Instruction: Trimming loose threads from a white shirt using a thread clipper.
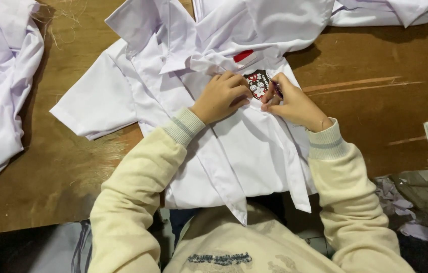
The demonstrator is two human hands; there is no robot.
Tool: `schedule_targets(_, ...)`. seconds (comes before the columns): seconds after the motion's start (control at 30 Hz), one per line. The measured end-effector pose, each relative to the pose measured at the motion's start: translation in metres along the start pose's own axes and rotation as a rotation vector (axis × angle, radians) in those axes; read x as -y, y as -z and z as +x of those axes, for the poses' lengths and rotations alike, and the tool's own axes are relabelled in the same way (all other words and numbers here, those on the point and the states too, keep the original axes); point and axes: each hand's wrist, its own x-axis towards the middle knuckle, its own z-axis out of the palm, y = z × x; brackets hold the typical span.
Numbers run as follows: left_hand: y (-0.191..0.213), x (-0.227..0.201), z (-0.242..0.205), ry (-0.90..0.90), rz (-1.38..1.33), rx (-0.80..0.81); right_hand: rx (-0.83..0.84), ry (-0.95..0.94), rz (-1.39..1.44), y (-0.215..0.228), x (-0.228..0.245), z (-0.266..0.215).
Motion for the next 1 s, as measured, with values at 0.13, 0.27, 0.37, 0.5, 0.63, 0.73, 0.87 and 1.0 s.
schedule_targets(0.13, 0.001, -0.005, 0.001, -0.052, 0.087, -0.065, 0.023, -0.101, -0.224, 0.003, 0.033, -0.016)
schedule_targets(0.27, -0.003, -0.004, -0.001, -0.062, 0.132, -0.053, 0.06, -0.117, -0.285, 0.003, 0.031, -0.02)
schedule_targets(0.37, -0.013, 0.002, -0.005, -0.05, 0.13, -0.058, 0.09, -0.095, -0.358, 0.001, 0.03, -0.02)
schedule_targets(0.5, -0.012, 0.004, -0.005, 0.004, 0.112, -0.044, 0.083, -0.075, -0.35, 0.001, 0.043, -0.026)
schedule_targets(0.63, -0.006, 0.003, -0.004, 0.044, 0.054, -0.005, 0.173, -0.066, -0.388, 0.0, 0.052, -0.031)
schedule_targets(0.73, 0.0, -0.001, -0.001, 0.028, 0.056, -0.029, 0.219, -0.053, -0.498, -0.005, 0.043, -0.029)
schedule_targets(0.87, -0.014, -0.002, -0.001, -0.059, 0.199, -0.113, 0.227, -0.103, -0.558, -0.011, 0.047, -0.03)
schedule_targets(1.0, -0.017, -0.007, 0.0, -0.16, 0.049, -0.093, 0.196, -0.139, -0.598, -0.012, 0.054, -0.031)
